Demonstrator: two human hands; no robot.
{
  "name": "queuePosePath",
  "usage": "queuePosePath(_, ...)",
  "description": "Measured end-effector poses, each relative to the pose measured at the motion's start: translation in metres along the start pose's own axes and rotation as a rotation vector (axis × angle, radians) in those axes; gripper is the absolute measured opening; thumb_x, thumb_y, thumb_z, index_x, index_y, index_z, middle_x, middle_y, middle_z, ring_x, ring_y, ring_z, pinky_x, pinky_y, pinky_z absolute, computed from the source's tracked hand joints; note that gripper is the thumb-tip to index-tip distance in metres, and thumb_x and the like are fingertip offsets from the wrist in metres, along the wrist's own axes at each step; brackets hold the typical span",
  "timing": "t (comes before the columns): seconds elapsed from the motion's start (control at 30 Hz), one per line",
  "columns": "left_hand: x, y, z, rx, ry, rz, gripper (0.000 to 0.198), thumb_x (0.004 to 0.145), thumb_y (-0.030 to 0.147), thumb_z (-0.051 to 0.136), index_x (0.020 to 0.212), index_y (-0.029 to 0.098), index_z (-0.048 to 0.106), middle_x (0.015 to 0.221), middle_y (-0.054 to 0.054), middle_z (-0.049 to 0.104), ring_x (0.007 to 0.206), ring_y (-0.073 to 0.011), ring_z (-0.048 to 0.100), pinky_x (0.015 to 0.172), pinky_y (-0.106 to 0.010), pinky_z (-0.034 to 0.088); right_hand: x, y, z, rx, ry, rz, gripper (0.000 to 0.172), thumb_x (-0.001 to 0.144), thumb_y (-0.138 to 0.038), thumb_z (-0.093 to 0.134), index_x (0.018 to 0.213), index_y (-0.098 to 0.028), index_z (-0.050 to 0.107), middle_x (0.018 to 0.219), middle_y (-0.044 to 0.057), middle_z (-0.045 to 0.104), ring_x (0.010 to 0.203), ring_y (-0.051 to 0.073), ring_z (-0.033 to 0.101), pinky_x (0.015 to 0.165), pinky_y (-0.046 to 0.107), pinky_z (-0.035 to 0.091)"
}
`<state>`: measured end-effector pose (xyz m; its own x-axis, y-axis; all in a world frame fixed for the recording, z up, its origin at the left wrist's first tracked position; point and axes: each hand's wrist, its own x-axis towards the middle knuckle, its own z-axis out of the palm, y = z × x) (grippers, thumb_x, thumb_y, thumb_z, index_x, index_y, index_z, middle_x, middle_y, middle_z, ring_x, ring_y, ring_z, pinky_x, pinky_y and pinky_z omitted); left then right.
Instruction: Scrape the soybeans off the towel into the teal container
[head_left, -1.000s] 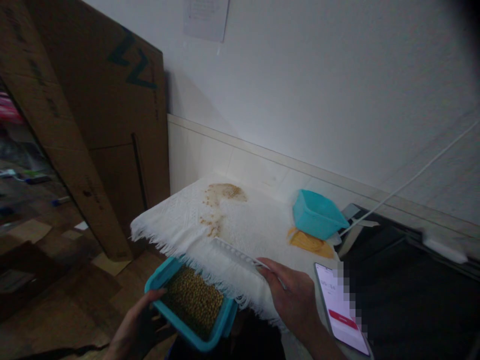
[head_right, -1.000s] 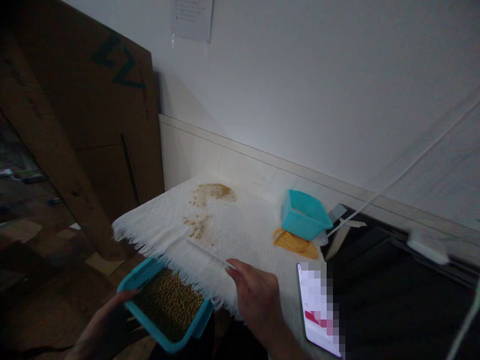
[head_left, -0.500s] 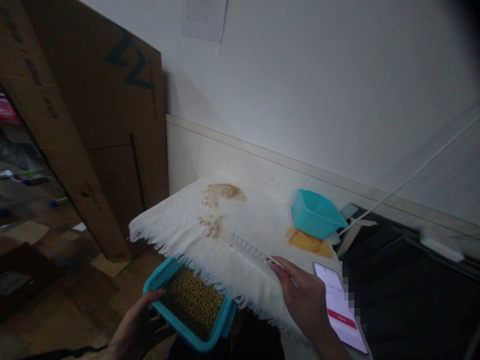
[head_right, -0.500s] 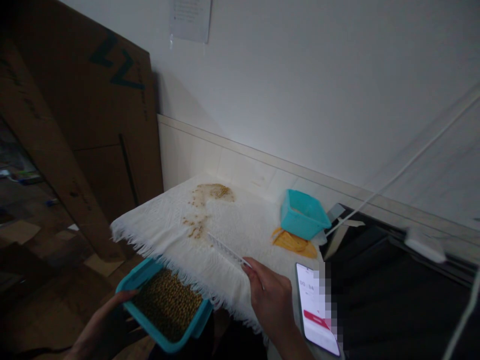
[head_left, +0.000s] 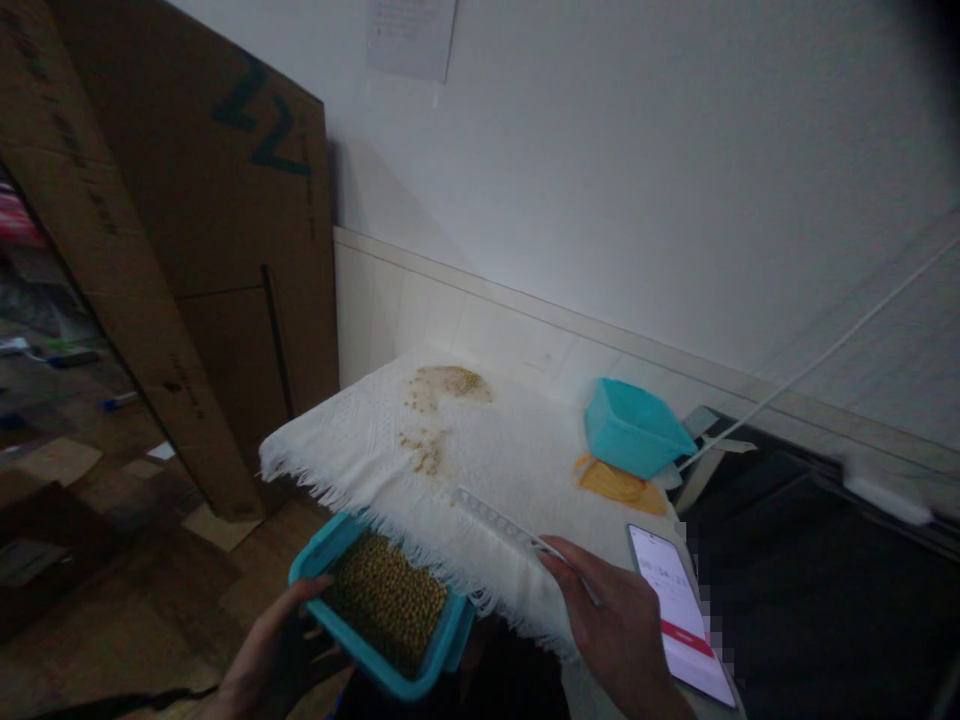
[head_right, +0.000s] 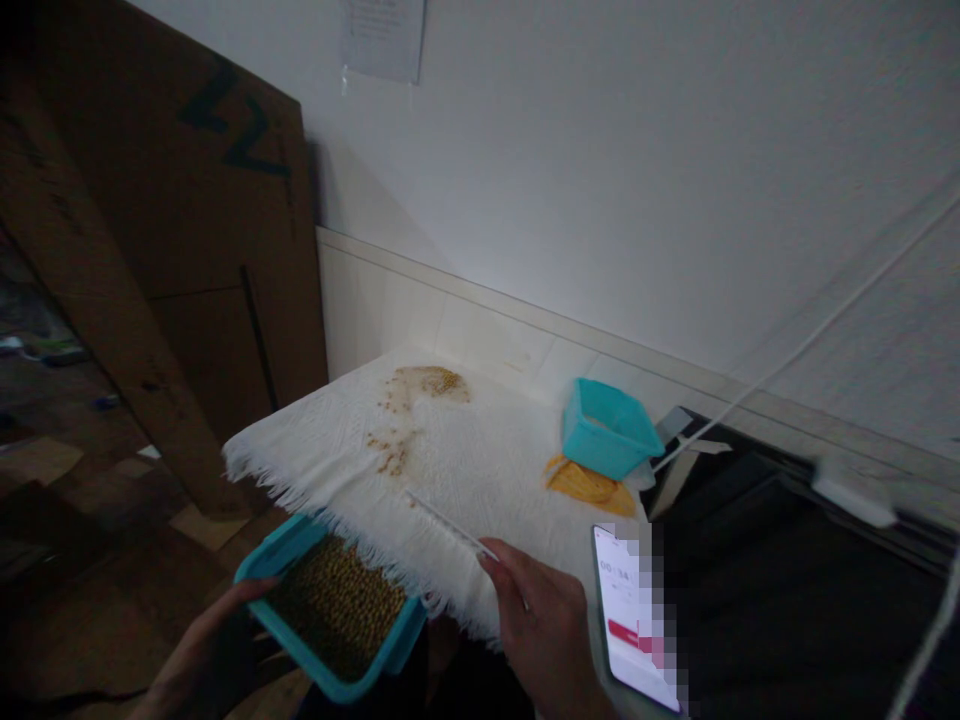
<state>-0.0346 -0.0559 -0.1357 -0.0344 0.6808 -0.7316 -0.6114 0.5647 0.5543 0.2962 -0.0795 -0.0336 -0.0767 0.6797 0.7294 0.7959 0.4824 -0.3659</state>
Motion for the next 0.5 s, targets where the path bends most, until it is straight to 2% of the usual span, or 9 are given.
queuePosePath(0.13, 0.006, -0.002, -0.005, 0.01, -0.037, -0.009, 0.016, 0.085, 0.032, 0.081, 0.084, 0.018, 0.073, 0.073, -0.005, 0.071, 0.07, -0.0265, 0.071, 0.071, -0.043, 0.065, 0.002, -0.014, -0.004, 0.012, -0.035, -0.073, 0.025, 0.109, -0.028, 0.059, 0.104, -0.026, 0.083, 0.09, 0.001, 0.087, 0.074, 0.02, 0.085, 0.066, 0.021, 0.068)
queuePosePath(0.33, 0.009, -0.002, -0.008, -0.005, -0.042, -0.029, 0.02, 0.077, 0.031, 0.088, 0.086, 0.018, 0.075, 0.078, -0.007, 0.074, 0.072, -0.0272, 0.071, 0.072, -0.043, 0.065, -0.001, -0.03, -0.003, -0.054, -0.111, -0.196, 0.028, 0.108, -0.02, 0.054, 0.109, -0.027, 0.081, 0.092, 0.0, 0.088, 0.071, 0.018, 0.084, 0.069, 0.021, 0.068)
queuePosePath(0.4, 0.009, -0.002, -0.007, -0.007, -0.034, -0.02, 0.019, 0.077, 0.031, 0.088, 0.084, 0.019, 0.074, 0.077, -0.006, 0.073, 0.069, -0.0258, 0.069, 0.071, -0.043, 0.065, 0.001, -0.032, 0.0, -0.031, -0.124, -0.184, 0.029, 0.109, -0.023, 0.052, 0.107, -0.027, 0.081, 0.091, 0.0, 0.087, 0.07, 0.017, 0.084, 0.066, 0.02, 0.067)
queuePosePath(0.5, 0.007, -0.002, -0.006, -0.007, -0.042, -0.024, 0.019, 0.078, 0.031, 0.087, 0.082, 0.019, 0.073, 0.074, -0.005, 0.071, 0.069, -0.0261, 0.069, 0.071, -0.043, 0.065, 0.011, -0.031, 0.006, 0.027, -0.092, -0.082, 0.031, 0.108, -0.028, 0.053, 0.102, -0.027, 0.083, 0.086, 0.0, 0.087, 0.068, 0.018, 0.084, 0.063, 0.021, 0.066)
